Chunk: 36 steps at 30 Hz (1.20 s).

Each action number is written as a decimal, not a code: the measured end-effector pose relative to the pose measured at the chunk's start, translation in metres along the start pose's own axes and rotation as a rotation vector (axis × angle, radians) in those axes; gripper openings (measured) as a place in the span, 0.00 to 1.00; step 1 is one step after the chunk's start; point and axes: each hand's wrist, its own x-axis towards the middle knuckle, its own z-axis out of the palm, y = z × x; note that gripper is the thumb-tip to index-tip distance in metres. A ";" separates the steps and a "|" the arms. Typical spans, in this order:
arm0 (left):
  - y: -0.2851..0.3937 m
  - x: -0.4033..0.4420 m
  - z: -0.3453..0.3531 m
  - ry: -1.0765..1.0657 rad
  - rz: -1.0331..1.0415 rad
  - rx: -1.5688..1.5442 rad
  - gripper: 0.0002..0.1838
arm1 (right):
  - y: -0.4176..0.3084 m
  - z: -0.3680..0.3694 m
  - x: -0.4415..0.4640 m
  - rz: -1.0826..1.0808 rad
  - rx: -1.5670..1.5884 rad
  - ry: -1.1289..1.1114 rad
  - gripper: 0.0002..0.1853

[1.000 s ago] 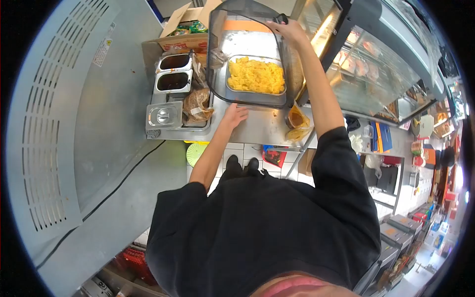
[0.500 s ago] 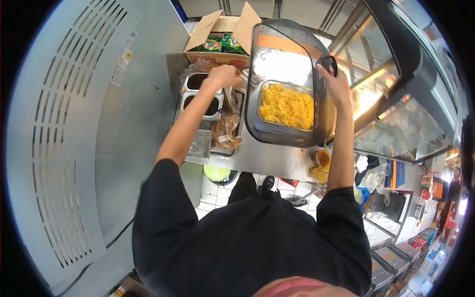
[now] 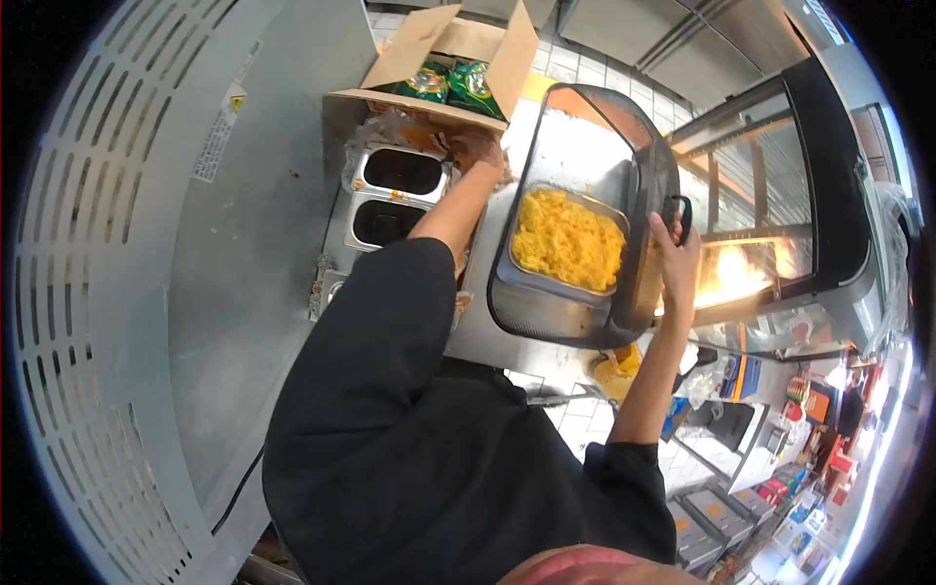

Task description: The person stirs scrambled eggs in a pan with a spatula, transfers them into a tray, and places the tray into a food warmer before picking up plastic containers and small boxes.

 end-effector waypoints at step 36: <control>0.021 -0.075 -0.185 0.214 0.513 0.588 0.08 | 0.051 0.094 -0.047 -0.199 -0.614 0.030 0.33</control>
